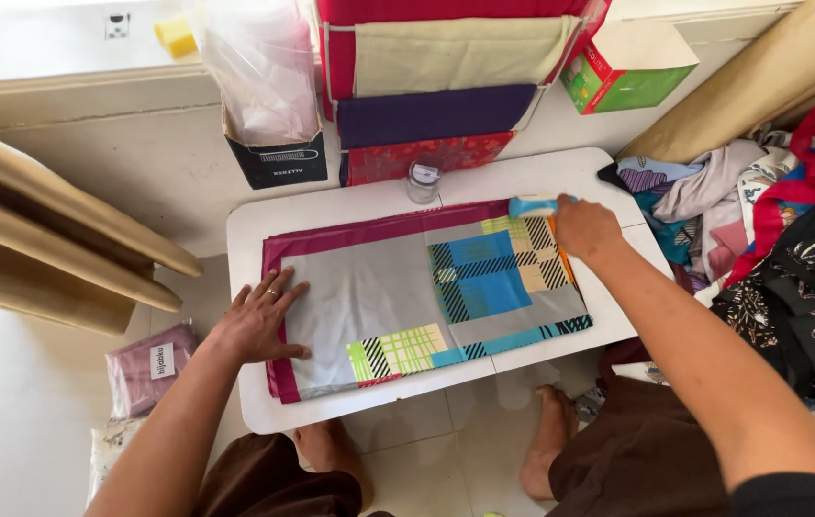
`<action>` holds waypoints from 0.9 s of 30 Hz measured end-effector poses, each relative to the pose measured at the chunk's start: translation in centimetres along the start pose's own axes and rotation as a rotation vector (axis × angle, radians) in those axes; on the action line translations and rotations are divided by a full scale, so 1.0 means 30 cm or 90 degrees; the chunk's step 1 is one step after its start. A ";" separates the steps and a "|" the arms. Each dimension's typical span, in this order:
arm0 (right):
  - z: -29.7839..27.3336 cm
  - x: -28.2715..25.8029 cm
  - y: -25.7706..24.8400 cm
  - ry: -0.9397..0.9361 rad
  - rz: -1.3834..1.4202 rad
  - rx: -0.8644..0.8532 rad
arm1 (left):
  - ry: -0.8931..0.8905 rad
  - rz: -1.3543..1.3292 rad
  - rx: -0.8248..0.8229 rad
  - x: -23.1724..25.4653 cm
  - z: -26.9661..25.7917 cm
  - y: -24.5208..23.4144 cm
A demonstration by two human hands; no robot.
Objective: Folding a patterned cloth and cleaning it with a lint roller.
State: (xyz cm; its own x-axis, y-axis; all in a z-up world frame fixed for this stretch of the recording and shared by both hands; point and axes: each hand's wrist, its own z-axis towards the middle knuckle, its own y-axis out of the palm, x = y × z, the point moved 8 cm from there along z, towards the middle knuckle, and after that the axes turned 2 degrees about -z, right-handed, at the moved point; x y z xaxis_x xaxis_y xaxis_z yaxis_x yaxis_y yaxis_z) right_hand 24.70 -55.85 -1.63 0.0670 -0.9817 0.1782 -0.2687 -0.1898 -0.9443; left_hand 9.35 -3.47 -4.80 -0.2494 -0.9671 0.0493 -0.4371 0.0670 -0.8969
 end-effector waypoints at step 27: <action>-0.523 0.009 -0.154 -0.206 -0.079 -0.149 | 0.225 0.134 0.115 0.034 -0.041 0.075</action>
